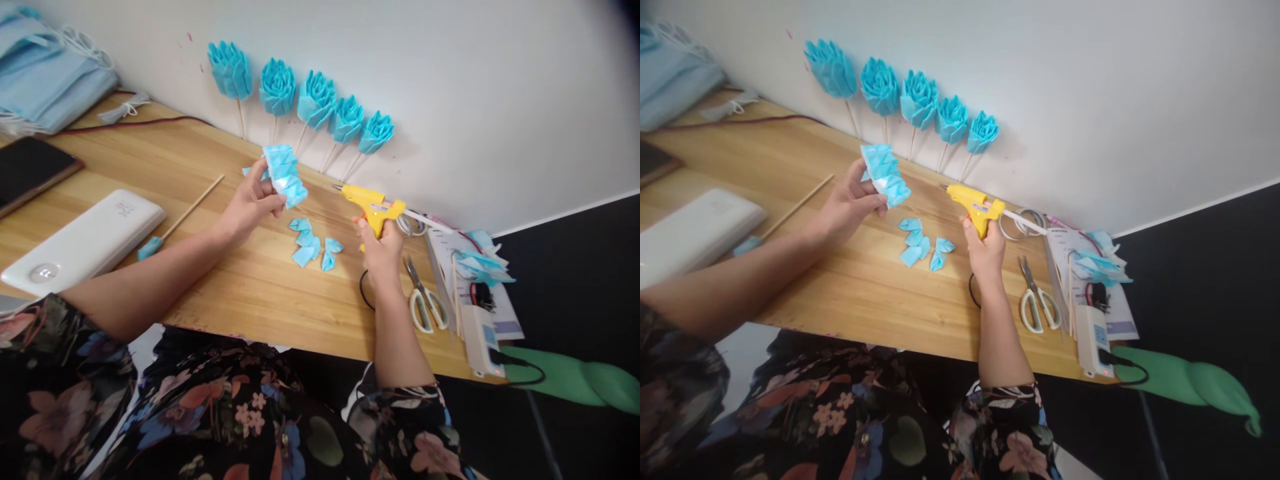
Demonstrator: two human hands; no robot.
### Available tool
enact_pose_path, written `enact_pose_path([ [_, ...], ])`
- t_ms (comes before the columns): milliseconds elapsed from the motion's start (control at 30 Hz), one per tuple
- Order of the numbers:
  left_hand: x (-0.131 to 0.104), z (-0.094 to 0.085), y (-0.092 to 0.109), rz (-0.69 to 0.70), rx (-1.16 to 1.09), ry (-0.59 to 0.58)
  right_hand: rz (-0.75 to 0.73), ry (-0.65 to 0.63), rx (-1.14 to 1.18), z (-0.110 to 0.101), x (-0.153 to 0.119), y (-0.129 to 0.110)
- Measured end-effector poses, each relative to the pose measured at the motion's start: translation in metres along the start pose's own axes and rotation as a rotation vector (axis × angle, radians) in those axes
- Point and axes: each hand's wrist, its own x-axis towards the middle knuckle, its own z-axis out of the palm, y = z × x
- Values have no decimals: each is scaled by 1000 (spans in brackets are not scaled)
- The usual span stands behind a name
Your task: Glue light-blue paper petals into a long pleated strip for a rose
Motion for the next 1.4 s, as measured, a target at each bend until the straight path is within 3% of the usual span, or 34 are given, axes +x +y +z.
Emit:
enact_pose_path([
  [133, 1, 0, -5, 31, -37, -10, 124, -80, -99, -13, 14, 13],
  [233, 2, -1, -8, 53, -55, -29, 130, -183, -358, -20, 16, 16],
  [300, 3, -2, -10, 58, -44, -49, 72, -159, -616, -23, 13, 11],
  [400, 4, -3, -12, 61, -32, -59, -33, -1, -842, -23, 6, -1],
  [500, 5, -3, -13, 60, -32, -54, -193, 49, -793, -17, -2, -11],
  [700, 5, -3, -14, 55, 5, -82, -402, -295, -748, -2, -9, -16],
  [867, 5, -2, -18, 50, -4, -57, -371, -434, -848, -2, -10, -14],
  [1000, 2, 0, -14, 22, 27, -50, -380, -417, -854, -3, -9, -12],
  [1167, 0, 2, -11, 3, 13, -63, -335, -289, -566, -5, -4, -21],
  [1400, -1, 5, -13, -6, 5, -130, -358, -439, -256, 7, -3, -52],
])
